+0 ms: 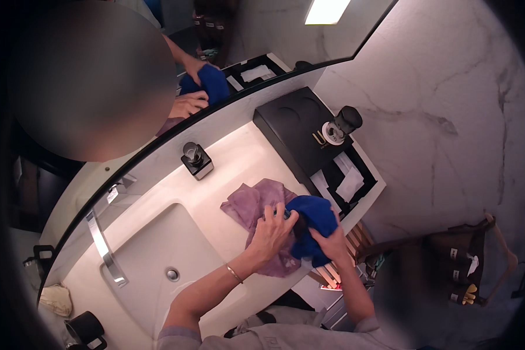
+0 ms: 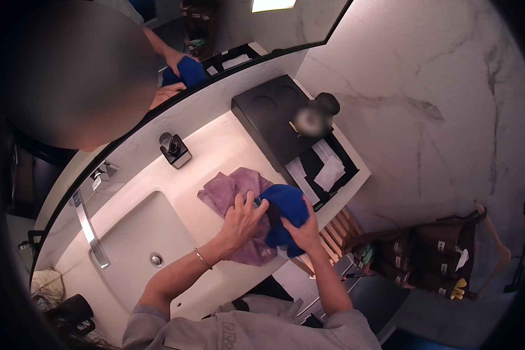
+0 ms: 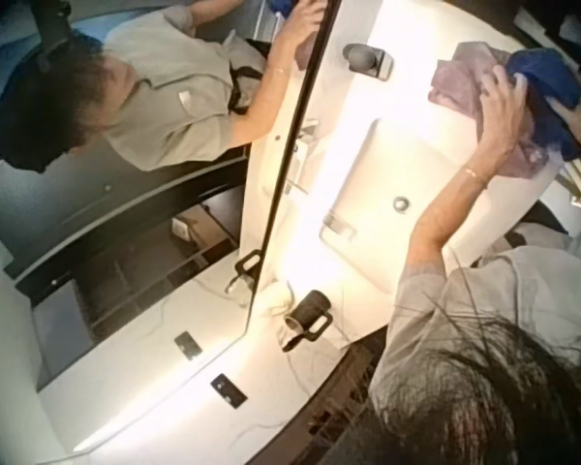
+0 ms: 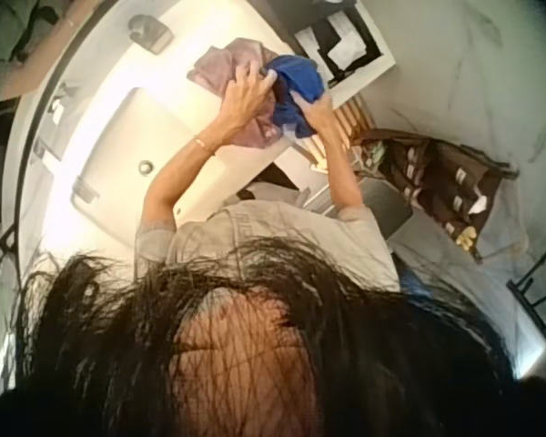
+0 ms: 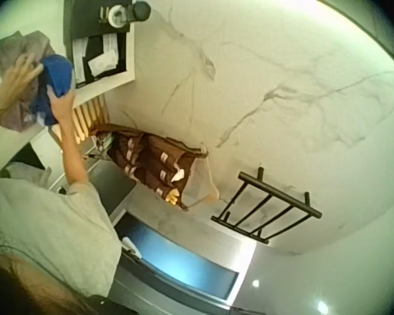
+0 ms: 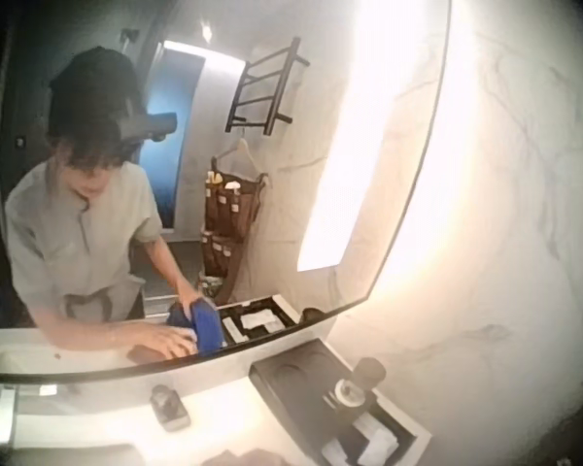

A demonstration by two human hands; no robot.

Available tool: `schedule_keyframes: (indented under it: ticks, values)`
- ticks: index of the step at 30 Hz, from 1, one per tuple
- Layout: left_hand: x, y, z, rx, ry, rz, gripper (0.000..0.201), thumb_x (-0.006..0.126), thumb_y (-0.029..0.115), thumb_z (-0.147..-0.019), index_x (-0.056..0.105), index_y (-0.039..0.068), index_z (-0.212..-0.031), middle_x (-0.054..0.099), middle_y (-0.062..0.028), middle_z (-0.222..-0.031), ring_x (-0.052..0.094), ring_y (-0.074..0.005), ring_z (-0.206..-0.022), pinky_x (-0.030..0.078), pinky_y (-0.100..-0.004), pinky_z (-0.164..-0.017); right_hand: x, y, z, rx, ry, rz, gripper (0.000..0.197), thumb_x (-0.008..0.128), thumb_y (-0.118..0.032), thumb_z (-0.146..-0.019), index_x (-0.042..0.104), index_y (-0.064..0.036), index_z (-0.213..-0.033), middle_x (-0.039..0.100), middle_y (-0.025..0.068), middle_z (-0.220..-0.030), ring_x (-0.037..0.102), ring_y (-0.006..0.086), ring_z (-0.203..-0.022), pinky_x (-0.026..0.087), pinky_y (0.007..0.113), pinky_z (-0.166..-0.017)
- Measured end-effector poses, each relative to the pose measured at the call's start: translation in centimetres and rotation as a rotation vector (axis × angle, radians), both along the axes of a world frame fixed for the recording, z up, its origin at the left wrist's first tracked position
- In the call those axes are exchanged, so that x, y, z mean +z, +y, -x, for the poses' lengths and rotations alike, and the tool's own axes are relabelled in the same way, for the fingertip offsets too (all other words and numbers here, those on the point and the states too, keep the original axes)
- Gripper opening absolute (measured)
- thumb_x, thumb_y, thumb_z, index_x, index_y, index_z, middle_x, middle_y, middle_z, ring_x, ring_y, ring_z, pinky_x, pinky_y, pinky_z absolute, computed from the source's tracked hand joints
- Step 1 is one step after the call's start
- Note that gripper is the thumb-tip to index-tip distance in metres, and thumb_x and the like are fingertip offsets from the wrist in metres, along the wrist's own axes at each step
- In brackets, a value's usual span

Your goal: The person wipes the bathroom countertop and sink area using a blue cloth, then dries a glass and a soap dispenser with a white towel. They repeatedly wipe the same surfaces and handle a black tray and a metal pitcher, placing items back on the counter.

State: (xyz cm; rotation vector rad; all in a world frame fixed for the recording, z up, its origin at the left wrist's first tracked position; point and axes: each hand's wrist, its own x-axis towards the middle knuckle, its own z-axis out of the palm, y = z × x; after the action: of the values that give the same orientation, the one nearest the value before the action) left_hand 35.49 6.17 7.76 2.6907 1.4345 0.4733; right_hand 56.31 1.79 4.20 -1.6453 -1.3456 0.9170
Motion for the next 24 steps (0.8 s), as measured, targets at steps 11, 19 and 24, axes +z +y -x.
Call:
schedule_keyframes:
  ticks: [11,19,24]
  values:
    - [3.2,-2.6,5.5,0.152,-0.484,0.297,0.05,0.081,0.023,-0.07,0.055,0.011,-0.111,0.052,-0.013,-0.106,0.058,-0.0304,-0.093,0.053,-0.0392,-0.069,-2.3,3.1,-0.3,0.212,-0.35,0.018,0.078,0.082,-0.027,-0.065,0.049,-0.0151,-0.134,0.047,0.0165,-0.124,0.049,0.0362,-0.118,0.045,0.042,-0.095]
    - [2.2,-12.1,11.2,0.576,-1.104,0.641,0.049,0.079,0.005,-0.071,0.05,0.003,-0.109,0.056,-0.0064,-0.103,0.059,-0.0141,-0.092,0.051,-0.0273,-0.076,1.5,4.7,10.4,0.574,-0.878,0.038,0.107,0.084,-0.051,-0.059,0.026,-0.0397,-0.149,0.01,0.0149,-0.157,0.026,0.0485,-0.132,0.038,0.066,-0.084]
    - [0.9,-17.3,13.9,0.728,-1.554,0.651,0.046,0.071,-0.004,-0.074,0.047,0.004,-0.113,0.056,-0.0118,-0.108,0.062,-0.0186,-0.094,0.058,-0.0322,-0.075,0.3,8.4,15.3,0.723,-0.85,-0.22,0.074,0.078,-0.026,-0.067,0.05,-0.0391,-0.134,0.026,0.0072,-0.152,0.034,0.0407,-0.126,0.038,0.061,-0.084]
